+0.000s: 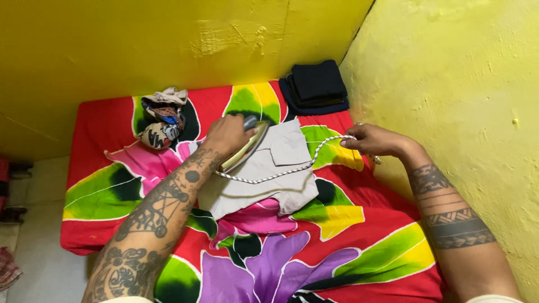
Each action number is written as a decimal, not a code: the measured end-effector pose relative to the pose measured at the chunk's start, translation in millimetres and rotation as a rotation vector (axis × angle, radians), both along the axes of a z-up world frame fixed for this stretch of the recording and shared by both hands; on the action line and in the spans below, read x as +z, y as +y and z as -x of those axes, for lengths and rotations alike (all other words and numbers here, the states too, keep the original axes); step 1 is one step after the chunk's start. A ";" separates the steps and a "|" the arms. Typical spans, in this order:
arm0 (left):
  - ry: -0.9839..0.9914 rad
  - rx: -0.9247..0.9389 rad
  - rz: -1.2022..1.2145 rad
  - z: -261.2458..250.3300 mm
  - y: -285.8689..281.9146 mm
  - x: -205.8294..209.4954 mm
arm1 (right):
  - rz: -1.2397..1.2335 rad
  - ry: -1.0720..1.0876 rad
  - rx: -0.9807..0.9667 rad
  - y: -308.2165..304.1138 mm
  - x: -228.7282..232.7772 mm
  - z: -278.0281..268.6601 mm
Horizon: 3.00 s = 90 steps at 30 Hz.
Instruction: The person unfolds a white garment on a bed and smooths it with their hands. They then use an electric iron to press the garment, moving the iron back and forth across the fabric while holding the cord with the other hand.
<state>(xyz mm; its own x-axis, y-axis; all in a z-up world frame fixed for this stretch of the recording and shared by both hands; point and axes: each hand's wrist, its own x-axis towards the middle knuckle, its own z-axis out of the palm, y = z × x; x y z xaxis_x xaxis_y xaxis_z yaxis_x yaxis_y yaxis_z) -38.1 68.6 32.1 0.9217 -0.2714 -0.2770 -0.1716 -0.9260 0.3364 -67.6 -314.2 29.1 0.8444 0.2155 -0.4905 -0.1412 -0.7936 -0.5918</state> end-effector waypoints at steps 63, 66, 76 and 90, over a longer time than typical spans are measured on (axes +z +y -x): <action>0.040 0.173 -0.128 9.9 86.6 -0.2 | -0.136 -0.003 -0.086 17.1 10.0 15.3; 0.022 0.104 -0.120 18.1 68.7 20.5 | -0.125 -0.224 -0.075 5.8 5.6 9.0; -0.005 -0.103 -0.033 11.0 -24.0 17.8 | -0.005 -0.536 -0.163 -2.9 12.2 9.1; 0.018 -0.409 -0.098 -11.4 -116.2 -24.4 | -0.056 -0.531 -0.120 4.8 22.2 3.8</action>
